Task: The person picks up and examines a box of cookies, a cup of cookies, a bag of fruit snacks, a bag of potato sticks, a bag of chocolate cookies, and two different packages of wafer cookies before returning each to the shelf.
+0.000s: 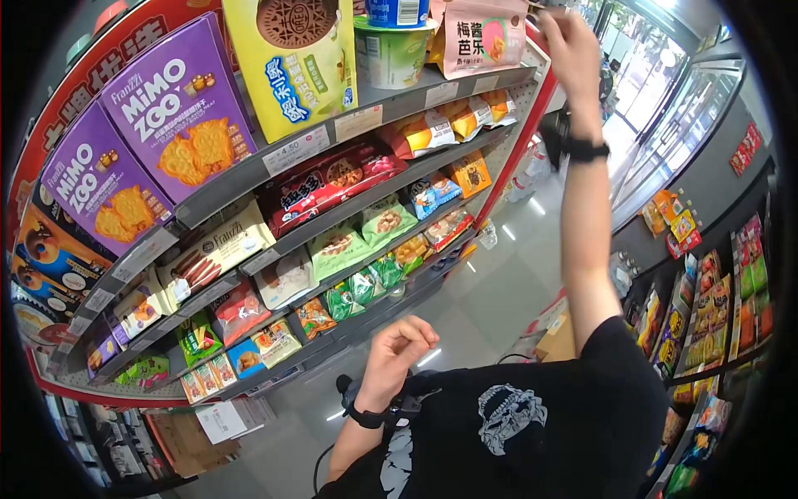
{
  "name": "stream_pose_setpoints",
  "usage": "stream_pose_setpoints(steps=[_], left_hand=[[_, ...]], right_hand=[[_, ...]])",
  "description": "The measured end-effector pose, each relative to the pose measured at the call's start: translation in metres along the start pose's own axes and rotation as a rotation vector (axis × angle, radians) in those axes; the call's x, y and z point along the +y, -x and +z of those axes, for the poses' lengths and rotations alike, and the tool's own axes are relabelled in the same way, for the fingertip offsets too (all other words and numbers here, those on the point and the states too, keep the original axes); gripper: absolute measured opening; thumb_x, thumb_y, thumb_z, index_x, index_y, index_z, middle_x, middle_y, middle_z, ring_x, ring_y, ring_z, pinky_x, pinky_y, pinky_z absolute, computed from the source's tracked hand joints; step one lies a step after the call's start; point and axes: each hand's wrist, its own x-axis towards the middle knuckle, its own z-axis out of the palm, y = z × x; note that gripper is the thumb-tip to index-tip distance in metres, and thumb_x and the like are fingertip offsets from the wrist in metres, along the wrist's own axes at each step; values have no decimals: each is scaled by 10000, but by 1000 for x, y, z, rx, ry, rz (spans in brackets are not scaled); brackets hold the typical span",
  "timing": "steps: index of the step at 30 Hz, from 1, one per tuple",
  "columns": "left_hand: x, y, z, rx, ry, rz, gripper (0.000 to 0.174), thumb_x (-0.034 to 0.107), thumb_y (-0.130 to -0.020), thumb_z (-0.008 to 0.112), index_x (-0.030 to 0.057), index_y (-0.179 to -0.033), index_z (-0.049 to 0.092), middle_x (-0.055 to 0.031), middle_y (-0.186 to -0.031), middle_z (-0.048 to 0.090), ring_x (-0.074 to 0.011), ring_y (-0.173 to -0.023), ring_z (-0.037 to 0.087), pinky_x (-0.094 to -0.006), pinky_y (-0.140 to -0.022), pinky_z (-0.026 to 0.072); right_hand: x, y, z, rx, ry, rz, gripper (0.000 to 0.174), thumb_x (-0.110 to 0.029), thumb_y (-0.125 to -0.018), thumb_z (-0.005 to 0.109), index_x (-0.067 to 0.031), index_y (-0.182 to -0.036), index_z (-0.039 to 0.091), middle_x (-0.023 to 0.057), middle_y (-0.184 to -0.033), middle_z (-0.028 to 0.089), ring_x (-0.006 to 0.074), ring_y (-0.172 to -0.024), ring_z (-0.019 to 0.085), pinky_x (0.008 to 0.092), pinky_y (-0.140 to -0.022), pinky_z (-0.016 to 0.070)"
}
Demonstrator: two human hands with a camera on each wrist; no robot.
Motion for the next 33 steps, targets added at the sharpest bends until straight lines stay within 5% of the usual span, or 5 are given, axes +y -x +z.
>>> stream_pose_setpoints(steps=[4,9,20,27,33], left_hand=[[2,-7,-3,32,96,-115,238,247,-940,564,50,-816,515,-102,-967,557,-190,-905,555,-326,-832,454],[8,-18,5,20,101,-162,218,244,-973,497,75,-842,454,-105,-1073,526,-174,-928,551,-335,-846,458],[20,15,-4,22,-56,-126,150,194,-942,547,58,-971,491,-101,-1078,534,-175,-996,549,-338,-877,453],[23,24,-1,130,-34,-141,122,180,-943,548,68,-972,511,-68,-1079,550,-149,-988,540,-321,-897,436],[28,28,1,103,-54,-144,117,174,-943,543,65,-973,513,-65,-1072,554,-137,-988,538,-317,-895,439]], right_hand=[[-13,121,15,-379,-89,528,246,-220,-917,579,6,-826,608,136,-659,633,208,-581,603,357,-579,477],[-48,172,75,-403,-101,-17,497,-357,-861,624,48,-1109,475,229,-1077,505,395,-1011,519,429,-867,432],[-75,139,118,-747,462,153,589,-498,-674,707,44,-905,684,302,-973,616,412,-1002,559,461,-866,471],[-49,146,138,-628,301,115,493,-398,-631,747,83,-673,652,271,-634,603,406,-676,633,438,-694,521],[-73,150,118,-326,54,-31,515,-212,-636,775,59,-1033,591,268,-1025,575,410,-993,526,420,-868,441]])
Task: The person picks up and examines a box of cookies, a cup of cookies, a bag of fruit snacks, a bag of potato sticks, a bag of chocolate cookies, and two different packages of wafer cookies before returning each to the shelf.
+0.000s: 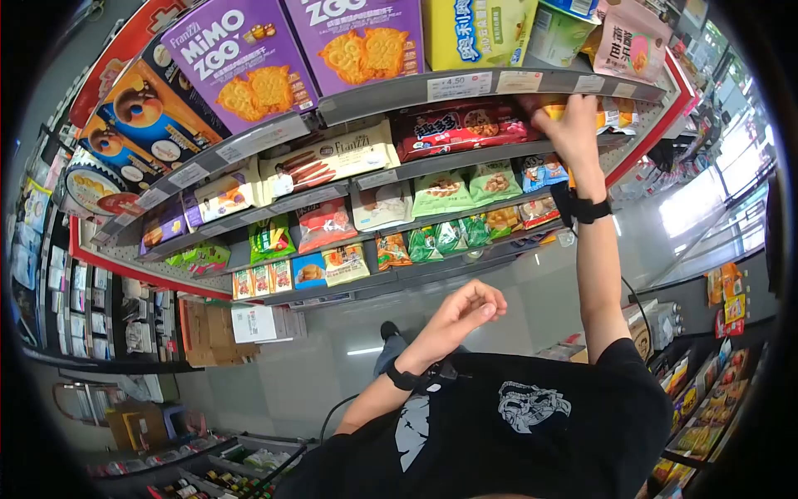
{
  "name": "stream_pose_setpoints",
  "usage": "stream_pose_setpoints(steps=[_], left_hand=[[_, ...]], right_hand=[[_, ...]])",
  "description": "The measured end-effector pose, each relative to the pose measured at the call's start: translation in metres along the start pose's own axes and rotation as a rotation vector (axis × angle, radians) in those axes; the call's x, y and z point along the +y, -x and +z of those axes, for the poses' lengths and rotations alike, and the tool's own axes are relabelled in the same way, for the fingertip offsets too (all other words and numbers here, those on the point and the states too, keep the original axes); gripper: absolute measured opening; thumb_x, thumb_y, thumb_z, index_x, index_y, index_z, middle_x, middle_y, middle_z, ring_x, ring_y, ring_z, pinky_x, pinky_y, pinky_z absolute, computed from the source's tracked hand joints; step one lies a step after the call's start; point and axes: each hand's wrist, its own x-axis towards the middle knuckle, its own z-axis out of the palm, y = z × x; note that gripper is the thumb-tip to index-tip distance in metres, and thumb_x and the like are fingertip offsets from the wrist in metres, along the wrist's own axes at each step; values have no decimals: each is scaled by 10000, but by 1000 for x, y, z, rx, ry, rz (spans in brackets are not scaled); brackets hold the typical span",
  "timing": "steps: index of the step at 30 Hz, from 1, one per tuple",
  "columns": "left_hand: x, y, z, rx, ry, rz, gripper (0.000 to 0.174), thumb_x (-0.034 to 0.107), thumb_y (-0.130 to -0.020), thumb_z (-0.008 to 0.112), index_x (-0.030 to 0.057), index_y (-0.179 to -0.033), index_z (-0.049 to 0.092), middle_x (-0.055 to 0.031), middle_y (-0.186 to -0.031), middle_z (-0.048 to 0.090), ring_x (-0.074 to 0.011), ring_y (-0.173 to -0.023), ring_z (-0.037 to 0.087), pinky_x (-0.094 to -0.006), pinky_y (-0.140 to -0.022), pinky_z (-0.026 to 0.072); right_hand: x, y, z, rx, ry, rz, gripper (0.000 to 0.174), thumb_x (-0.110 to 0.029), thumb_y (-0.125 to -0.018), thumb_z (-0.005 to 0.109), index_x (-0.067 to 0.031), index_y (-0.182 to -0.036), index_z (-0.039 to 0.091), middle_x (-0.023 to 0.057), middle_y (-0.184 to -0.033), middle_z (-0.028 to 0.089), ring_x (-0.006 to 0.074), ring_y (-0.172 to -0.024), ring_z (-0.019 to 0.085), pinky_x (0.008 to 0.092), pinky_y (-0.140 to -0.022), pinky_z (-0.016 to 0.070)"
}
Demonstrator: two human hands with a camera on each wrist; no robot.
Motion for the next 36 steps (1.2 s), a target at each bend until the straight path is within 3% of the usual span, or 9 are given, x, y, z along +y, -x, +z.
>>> stream_pose_setpoints(steps=[3,13,15,19,23,27,30,32,36], left_hand=[[1,4,-1,-37,-16,-9,118,171,-943,542,62,-977,511,-66,-1070,555,-139,-986,540,-318,-893,442],[17,10,-19,-110,-124,-12,249,178,-932,547,37,-1126,482,-103,-1158,554,-178,-1041,551,-341,-893,455],[15,8,-27,-72,-111,46,411,186,-913,568,42,-1262,403,-122,-1293,470,-217,-1137,509,-381,-914,452],[25,10,-35,-2,-55,58,766,338,-857,667,38,-1412,233,-161,-1396,345,-277,-1297,359,-412,-1052,316],[27,23,-48,6,98,76,826,367,-846,679,-3,-1421,214,-141,-1370,404,-219,-1274,396,-363,-1061,309],[39,36,-58,109,85,38,589,326,-888,649,-17,-1280,372,-110,-1204,532,-152,-1100,527,-307,-950,425],[39,36,-67,142,43,50,584,331,-884,657,-28,-1257,386,-115,-1192,537,-146,-1084,537,-300,-929,439],[42,35,-68,190,79,25,567,310,-879,666,-35,-1233,389,-127,-1173,539,-146,-1062,546,-294,-904,454],[28,28,-69,333,0,183,568,277,-872,680,-25,-1227,356,-129,-1142,540,-149,-1027,553,-285,-878,467]], right_hand=[[-9,20,-8,-52,-90,58,619,-166,-653,791,12,-1162,485,194,-1107,451,368,-1035,473,406,-902,415],[-68,107,-101,16,-38,221,574,-121,-686,754,-38,-1190,492,141,-1068,506,289,-1034,503,383,-921,413],[-86,139,-113,42,-907,701,516,-124,-764,705,-35,-1214,469,109,-1112,534,249,-1068,520,369,-943,416],[-155,192,-128,-2,-1963,1119,544,-374,-949,418,-57,-1385,352,112,-1363,469,278,-1233,482,432,-1017,404],[-201,231,-110,69,-2028,1300,585,-438,-976,311,-71,-1431,294,116,-1408,432,292,-1244,474,465,-1010,411],[-219,240,-103,-302,-1614,1294,669,-540,-964,298,-52,-1422,295,128,-1402,432,295,-1245,474,483,-1014,406],[-224,240,-97,-153,-1731,1223,693,-506,-936,453,-2,-1382,289,137,-1285,512,237,-1118,567,406,-936,480],[-210,245,-92,-491,-1393,982,666,-426,-886,599,5,-1321,334,118,-1176,532,197,-1049,584,353,-839,535],[-207,231,-88,-432,-1379,997,539,-274,-889,635,21,-1249,363,107,-1120,527,194,-1010,590,324,-737,581]])
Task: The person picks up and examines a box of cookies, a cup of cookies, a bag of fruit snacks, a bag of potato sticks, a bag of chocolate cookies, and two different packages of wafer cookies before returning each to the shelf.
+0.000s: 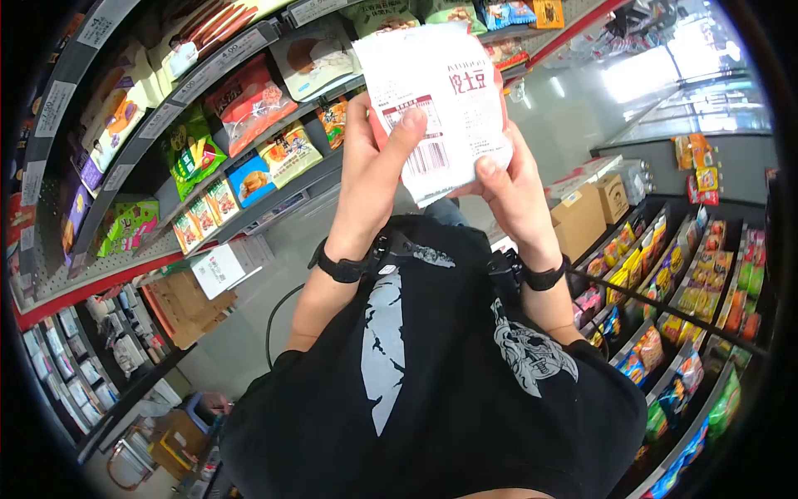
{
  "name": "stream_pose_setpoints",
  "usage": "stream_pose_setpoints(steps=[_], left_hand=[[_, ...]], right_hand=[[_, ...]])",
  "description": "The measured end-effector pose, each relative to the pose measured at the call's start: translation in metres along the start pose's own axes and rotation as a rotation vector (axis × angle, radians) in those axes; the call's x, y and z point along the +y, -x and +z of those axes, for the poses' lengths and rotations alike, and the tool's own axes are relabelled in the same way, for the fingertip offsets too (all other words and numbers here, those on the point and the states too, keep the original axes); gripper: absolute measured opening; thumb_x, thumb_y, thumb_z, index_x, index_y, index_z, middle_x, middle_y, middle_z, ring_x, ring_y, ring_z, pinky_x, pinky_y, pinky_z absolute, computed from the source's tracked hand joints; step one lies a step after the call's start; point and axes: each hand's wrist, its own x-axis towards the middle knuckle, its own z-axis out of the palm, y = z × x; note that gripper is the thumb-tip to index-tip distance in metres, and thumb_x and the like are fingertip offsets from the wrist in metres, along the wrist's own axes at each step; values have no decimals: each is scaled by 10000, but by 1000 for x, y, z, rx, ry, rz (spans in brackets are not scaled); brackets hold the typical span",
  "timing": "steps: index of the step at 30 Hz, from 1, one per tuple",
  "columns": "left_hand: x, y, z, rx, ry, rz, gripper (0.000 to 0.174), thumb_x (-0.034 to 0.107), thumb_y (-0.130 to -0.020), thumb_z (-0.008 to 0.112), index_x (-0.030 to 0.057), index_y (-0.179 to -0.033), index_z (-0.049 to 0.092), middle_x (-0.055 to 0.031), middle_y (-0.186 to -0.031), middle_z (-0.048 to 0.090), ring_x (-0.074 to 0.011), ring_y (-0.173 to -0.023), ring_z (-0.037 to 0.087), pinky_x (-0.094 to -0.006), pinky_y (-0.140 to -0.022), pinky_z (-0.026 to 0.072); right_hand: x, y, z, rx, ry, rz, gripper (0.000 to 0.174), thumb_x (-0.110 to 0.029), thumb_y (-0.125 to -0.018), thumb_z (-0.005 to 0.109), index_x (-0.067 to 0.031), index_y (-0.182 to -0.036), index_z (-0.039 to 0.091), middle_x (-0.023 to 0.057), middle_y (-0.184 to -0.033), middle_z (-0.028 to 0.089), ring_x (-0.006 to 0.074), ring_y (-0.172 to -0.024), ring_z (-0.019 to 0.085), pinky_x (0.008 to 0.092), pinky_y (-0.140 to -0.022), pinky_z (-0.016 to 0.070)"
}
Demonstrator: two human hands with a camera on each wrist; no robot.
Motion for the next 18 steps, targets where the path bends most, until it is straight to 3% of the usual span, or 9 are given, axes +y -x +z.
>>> stream_pose_setpoints(steps=[9,13,14,18], left_hand=[[-33,-21,53,-26,16,24,580,237,-857,699,-13,-1226,328,-144,-1141,546,-151,-1054,545,-291,-881,468],[-59,-30,80,87,-23,100,506,347,-923,590,-12,-1208,375,-118,-1086,568,-112,-936,568,-253,-749,480],[-64,-32,87,144,-73,90,491,404,-938,547,-13,-1169,426,-86,-996,598,-77,-834,575,-223,-664,470],[-81,-44,103,246,-73,17,463,393,-932,567,-9,-1138,462,-70,-925,619,-62,-786,584,-212,-633,473]], right_hand=[[-27,-11,-72,-67,24,85,512,-243,-908,613,19,-1263,353,130,-1164,531,212,-1030,599,335,-734,594],[-41,-21,-112,-121,60,101,481,-221,-907,616,19,-1239,364,128,-1149,551,213,-1011,612,331,-719,599],[-43,-21,-121,-119,108,108,472,-215,-907,615,19,-1232,366,124,-1135,560,210,-1000,617,328,-710,601],[-50,-32,-152,-177,119,202,446,-203,-916,602,7,-1243,384,120,-1122,577,207,-974,635,319,-685,608]])
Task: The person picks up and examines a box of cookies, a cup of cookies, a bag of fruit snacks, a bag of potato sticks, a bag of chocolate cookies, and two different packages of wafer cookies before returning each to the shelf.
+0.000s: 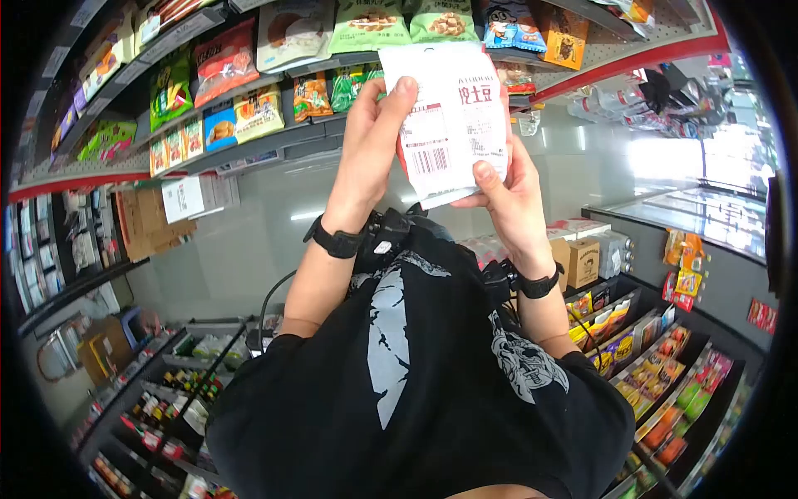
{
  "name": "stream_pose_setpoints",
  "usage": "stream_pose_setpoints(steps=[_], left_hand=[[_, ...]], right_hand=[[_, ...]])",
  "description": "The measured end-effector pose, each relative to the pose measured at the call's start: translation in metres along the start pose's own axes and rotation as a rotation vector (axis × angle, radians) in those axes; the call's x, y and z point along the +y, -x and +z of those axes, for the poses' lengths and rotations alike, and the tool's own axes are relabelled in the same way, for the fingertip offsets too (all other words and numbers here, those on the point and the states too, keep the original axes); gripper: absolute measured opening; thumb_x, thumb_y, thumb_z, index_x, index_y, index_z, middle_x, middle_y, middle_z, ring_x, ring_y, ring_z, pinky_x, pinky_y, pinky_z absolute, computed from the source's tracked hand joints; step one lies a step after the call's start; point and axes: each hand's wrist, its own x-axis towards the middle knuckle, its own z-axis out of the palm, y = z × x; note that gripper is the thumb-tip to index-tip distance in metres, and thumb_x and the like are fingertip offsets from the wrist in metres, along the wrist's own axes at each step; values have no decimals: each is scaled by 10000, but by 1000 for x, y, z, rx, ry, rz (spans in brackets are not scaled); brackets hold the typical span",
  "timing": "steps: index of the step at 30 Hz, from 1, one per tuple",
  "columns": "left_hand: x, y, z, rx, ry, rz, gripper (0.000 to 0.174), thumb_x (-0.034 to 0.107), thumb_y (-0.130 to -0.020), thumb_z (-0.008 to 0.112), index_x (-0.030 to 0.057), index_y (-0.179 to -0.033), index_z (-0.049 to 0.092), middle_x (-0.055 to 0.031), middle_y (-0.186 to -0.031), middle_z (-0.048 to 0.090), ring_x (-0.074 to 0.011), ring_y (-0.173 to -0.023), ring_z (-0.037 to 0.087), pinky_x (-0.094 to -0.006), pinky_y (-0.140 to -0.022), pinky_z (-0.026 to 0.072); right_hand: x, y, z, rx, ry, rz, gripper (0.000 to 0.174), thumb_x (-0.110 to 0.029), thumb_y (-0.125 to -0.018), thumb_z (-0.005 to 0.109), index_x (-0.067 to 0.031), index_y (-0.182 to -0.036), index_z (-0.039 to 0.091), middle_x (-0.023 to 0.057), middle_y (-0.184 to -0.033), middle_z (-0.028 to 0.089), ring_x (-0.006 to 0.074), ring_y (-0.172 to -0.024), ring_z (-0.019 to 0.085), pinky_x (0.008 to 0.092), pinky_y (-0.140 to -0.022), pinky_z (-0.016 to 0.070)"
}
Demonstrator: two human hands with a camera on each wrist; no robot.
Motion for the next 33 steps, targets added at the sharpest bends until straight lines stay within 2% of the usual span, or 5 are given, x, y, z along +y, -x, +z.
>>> stream_pose_setpoints(steps=[3,8,19,25,33], left_hand=[[-6,-1,2,99,-81,68,424,373,-924,590,2,-1105,492,-86,-867,659,-77,-747,614,-218,-659,478],[0,-2,-13,117,-163,135,387,348,-913,614,10,-1076,522,-92,-824,677,-80,-759,625,-213,-661,472],[27,-7,-49,43,-118,184,397,323,-907,623,-22,-1080,530,-87,-802,675,-74,-711,623,-209,-627,475],[37,-14,-52,39,-30,206,382,310,-917,611,-8,-1112,531,-75,-871,675,-73,-751,627,-209,-660,479],[49,-20,-48,27,0,234,384,305,-919,613,0,-1133,522,-82,-921,669,-78,-813,628,-220,-722,484]], right_hand=[[-4,-7,-10,-64,-125,128,452,-199,-926,585,3,-1278,385,110,-1125,579,207,-979,636,328,-695,610],[-4,-9,0,-117,-165,159,453,-188,-937,565,3,-1302,375,105,-1140,568,209,-994,630,330,-709,610],[2,-12,46,-45,-31,19,497,-193,-923,589,12,-1308,351,138,-1131,578,228,-981,635,326,-694,609],[0,-26,52,-109,-24,-38,585,-215,-908,616,12,-1345,300,163,-1131,591,235,-991,633,319,-688,606],[-8,-41,49,-134,-2,-69,573,-164,-904,614,13,-1341,288,168,-1137,591,238,-1003,627,319,-689,605]])
